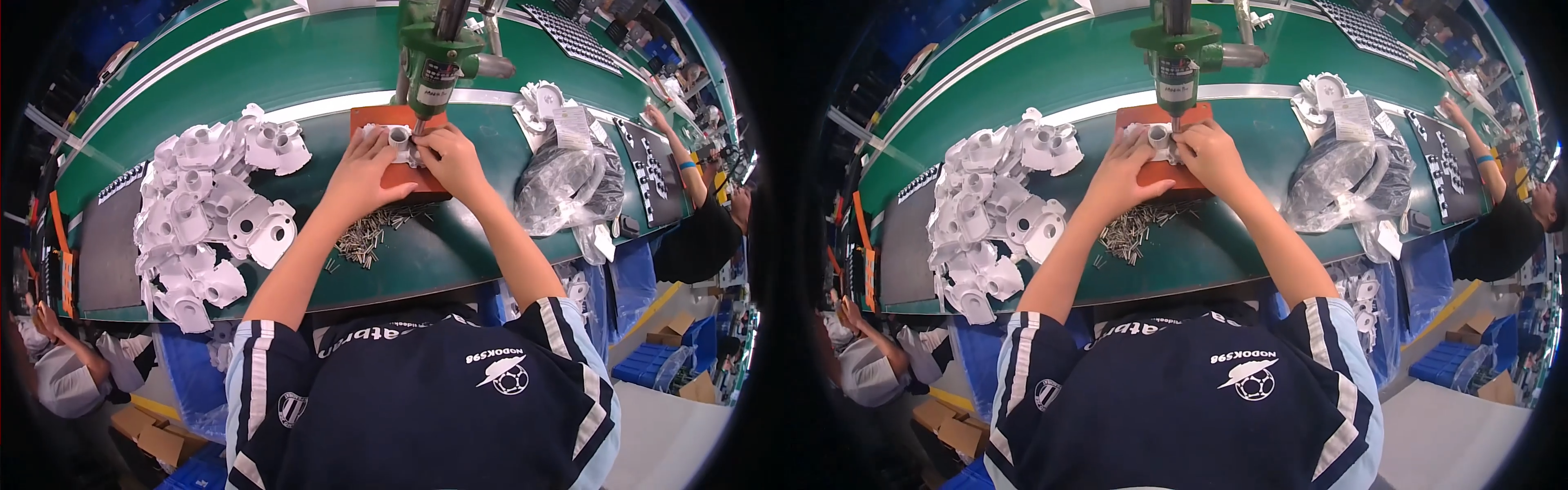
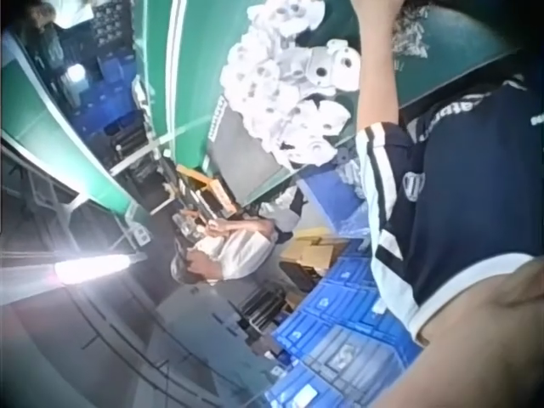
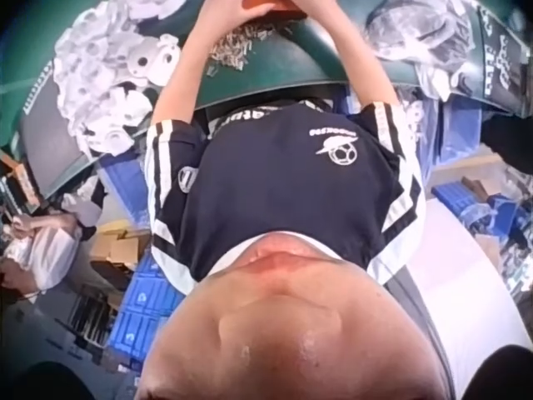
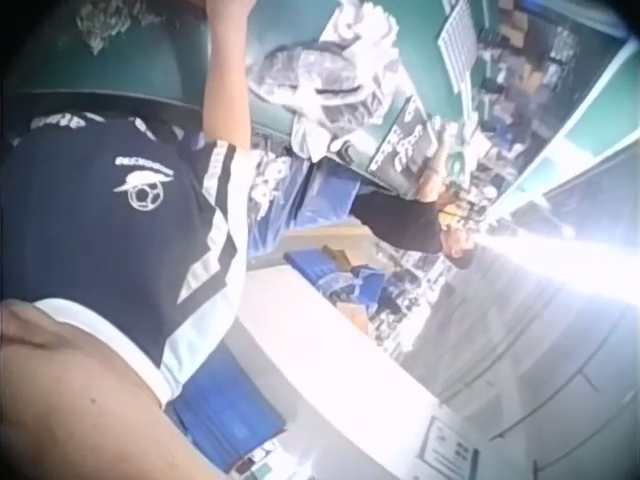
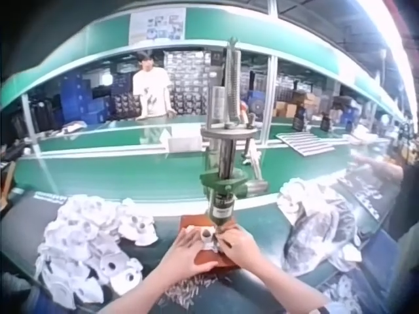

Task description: Use a manual press to assemble small plastic components.

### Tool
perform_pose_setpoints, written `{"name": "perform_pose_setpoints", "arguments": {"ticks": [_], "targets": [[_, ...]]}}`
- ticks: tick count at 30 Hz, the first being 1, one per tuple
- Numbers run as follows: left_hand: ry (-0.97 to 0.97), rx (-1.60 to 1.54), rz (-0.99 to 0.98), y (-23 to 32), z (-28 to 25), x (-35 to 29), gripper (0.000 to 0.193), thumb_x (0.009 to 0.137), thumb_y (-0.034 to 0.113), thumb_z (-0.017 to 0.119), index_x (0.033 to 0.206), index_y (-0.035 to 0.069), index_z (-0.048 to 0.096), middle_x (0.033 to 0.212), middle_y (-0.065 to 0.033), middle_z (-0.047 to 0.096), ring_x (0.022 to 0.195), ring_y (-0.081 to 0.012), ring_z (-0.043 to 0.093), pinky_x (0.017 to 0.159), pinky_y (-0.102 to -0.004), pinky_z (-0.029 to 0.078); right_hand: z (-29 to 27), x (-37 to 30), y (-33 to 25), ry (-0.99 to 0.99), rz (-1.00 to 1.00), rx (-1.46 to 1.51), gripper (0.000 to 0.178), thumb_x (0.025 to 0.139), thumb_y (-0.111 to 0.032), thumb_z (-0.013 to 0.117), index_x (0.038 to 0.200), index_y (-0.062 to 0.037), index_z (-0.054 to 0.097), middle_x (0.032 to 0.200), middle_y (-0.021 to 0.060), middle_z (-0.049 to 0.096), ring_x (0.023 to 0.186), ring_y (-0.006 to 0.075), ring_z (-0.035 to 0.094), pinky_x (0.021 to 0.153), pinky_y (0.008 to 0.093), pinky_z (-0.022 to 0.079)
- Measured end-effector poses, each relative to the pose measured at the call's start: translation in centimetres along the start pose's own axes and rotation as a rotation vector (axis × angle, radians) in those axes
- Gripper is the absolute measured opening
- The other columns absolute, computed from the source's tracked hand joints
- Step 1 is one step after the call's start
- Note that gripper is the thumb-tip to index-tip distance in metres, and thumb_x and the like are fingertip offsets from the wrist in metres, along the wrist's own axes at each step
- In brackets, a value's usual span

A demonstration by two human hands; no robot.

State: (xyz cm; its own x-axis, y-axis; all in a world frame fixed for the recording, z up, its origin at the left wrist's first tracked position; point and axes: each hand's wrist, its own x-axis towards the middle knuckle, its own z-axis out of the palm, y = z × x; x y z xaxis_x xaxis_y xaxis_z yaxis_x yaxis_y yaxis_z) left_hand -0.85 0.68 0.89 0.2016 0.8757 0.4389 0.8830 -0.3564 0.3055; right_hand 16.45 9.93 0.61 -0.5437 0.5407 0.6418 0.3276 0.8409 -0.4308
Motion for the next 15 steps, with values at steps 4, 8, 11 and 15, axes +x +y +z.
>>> {"name": "perform_pose_setpoints", "arguments": {"ticks": [4, 8, 11, 15], "targets": [[-0.021, -0.207, -0.131, -0.9, -2.4, -1.2, 0.049, 0.077, 0.037, 0.067, 0.112, 0.003, 0.06, 0.142, -0.0211, 0.033, 0.133, -0.034, 0.029, 0.109, -0.0408, 0.025, -0.9, 0.3, -1.4, -0.127, -0.011, -0.053, 0.014, 0.076, -0.009, 0.064, 0.088, -0.0026, 0.067, 0.095, 0.0081, 0.065, 0.092, 0.0278, 0.057, 0.081, 0.0357, 0.045], [0.022, -0.485, -0.262, 0.4, -12.1, -1.9, 0.035, 0.082, 0.023, 0.065, 0.112, 0.006, 0.061, 0.128, -0.0163, 0.05, 0.112, -0.0259, 0.053, 0.099, -0.0328, 0.037, -1.6, -1.2, -2.0, -0.155, -0.067, -0.233, 0.027, 0.081, -0.019, 0.062, 0.104, -0.0054, 0.064, 0.112, 0.0074, 0.062, 0.109, 0.0276, 0.05, 0.096, 0.0391, 0.034], [0.685, -0.374, -0.451, 5.1, -20.2, -1.6, 0.035, 0.086, 0.008, 0.049, 0.119, -0.001, 0.041, 0.107, -0.0126, 0.057, 0.1, -0.0204, 0.056, 0.085, -0.0291, 0.045, -2.5, -2.9, -0.6, -0.163, -0.021, -0.169, 0.036, 0.084, -0.023, 0.06, 0.115, -0.0051, 0.059, 0.12, 0.0096, 0.058, 0.115, 0.0282, 0.048, 0.1, 0.0384, 0.031], [0.791, -0.662, -0.673, 7.4, -22.2, 0.1, 0.049, 0.091, 0.003, 0.038, 0.135, -0.008, 0.02, 0.123, -0.0178, 0.051, 0.105, -0.0237, 0.056, 0.086, -0.0274, 0.045, -5.8, -2.2, 0.6, -0.111, 0.373, 0.318, 0.039, 0.088, -0.024, 0.053, 0.119, -0.0001, 0.054, 0.127, 0.0121, 0.054, 0.121, 0.0255, 0.045, 0.101, 0.0349, 0.031]]}}
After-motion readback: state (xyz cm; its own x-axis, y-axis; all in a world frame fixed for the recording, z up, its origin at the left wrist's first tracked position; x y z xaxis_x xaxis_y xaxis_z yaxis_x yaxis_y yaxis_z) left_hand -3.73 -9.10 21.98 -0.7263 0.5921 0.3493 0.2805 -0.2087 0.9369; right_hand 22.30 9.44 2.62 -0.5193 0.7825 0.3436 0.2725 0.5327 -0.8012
